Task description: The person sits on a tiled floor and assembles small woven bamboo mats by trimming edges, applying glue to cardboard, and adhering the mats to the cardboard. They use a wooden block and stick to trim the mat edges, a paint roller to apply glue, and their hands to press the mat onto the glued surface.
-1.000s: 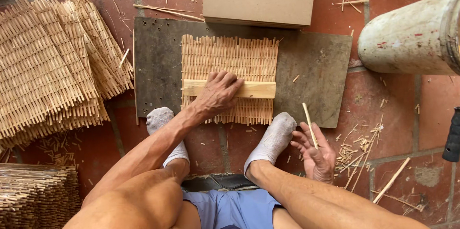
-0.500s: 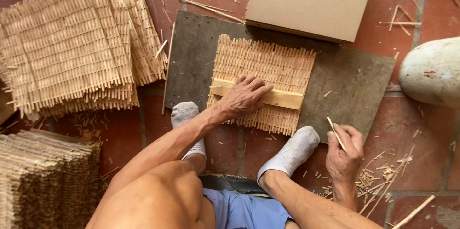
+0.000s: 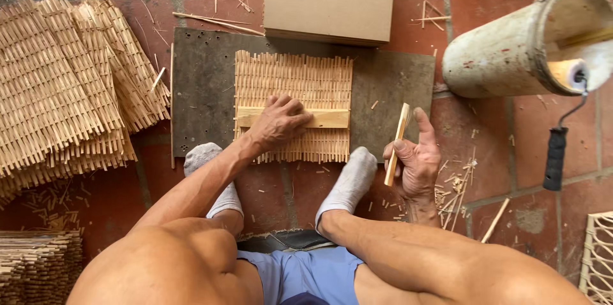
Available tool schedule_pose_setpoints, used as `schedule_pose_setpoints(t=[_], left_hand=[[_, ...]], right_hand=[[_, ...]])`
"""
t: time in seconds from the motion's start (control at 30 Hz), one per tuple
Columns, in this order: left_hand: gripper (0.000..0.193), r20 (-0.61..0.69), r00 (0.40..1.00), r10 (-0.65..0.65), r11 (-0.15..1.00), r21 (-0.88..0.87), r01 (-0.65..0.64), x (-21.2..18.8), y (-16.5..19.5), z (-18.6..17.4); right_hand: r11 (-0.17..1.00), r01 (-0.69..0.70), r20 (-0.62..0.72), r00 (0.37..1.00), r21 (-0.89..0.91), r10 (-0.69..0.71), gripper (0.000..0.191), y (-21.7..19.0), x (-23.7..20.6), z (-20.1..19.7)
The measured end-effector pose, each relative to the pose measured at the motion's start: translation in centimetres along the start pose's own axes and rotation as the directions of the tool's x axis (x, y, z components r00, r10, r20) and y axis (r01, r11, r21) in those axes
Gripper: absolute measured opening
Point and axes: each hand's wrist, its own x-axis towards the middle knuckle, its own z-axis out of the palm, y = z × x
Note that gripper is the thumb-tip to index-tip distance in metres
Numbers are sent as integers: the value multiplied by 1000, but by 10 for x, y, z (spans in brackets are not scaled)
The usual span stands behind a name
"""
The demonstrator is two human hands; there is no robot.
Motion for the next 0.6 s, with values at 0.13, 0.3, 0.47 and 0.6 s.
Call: schedule_pose_setpoints(t=[0.13, 0.3, 0.47, 0.6], left_hand=[[32, -22, 999, 32, 997, 69, -30, 2, -3, 2], [40, 25, 998, -62, 998, 34, 61, 6, -11, 9], [23, 179, 979, -99, 995, -10, 103, 9, -19, 5], [29, 4, 1000, -30, 999, 21, 29, 5, -16, 5]], right_hand=[[918, -119, 99, 991, 379, 88, 50, -22, 7, 17], [907, -138, 247, 968, 397, 39, 54, -22, 43, 36], [996, -53, 180, 982, -67, 64, 29, 18, 119, 23], [874, 85, 8, 996, -479, -92, 24, 66, 169, 6]])
